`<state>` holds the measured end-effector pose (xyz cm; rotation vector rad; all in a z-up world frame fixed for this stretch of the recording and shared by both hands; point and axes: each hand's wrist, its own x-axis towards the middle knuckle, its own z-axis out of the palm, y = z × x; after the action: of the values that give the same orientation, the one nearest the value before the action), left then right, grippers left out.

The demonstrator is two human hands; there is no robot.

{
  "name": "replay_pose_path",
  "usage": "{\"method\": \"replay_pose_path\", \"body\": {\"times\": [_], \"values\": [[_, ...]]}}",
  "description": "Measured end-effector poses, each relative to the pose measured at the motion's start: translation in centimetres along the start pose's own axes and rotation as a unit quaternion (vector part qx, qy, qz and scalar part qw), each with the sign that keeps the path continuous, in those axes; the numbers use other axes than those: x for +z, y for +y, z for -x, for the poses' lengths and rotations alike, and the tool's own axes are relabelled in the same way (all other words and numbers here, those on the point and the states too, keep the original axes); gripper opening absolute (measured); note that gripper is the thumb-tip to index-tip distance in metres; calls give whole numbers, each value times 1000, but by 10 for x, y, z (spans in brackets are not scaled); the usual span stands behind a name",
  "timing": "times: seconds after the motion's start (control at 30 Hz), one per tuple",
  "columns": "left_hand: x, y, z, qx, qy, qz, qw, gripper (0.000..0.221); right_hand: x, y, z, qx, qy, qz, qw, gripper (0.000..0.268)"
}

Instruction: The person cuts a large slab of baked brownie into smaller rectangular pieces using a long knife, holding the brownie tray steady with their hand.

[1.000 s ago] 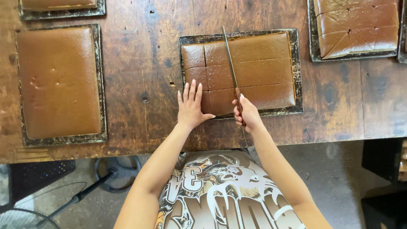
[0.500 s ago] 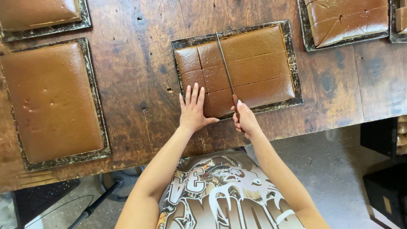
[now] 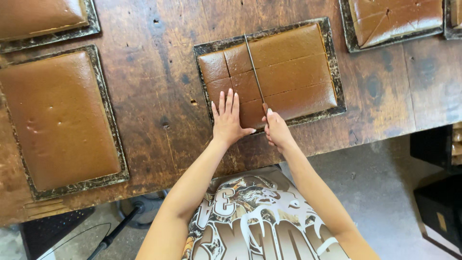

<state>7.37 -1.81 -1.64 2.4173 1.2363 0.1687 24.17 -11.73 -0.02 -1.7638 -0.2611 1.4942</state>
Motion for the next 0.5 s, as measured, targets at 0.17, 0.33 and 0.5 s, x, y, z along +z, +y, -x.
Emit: {"method": "replay_pose_path", "body": {"times": [0.17, 0.33, 0.5], "values": [[-3, 3, -2, -2, -8, 5, 1000, 144, -6, 10, 11, 15, 11, 3, 1000, 41], [-7, 10, -13, 7, -43, -15, 999, 140, 1, 4, 1, -29, 4, 12, 999, 40], [-10, 13, -11, -9, -54, -4, 998, 142, -3, 21, 24, 18, 12, -1, 1000, 40]]}}
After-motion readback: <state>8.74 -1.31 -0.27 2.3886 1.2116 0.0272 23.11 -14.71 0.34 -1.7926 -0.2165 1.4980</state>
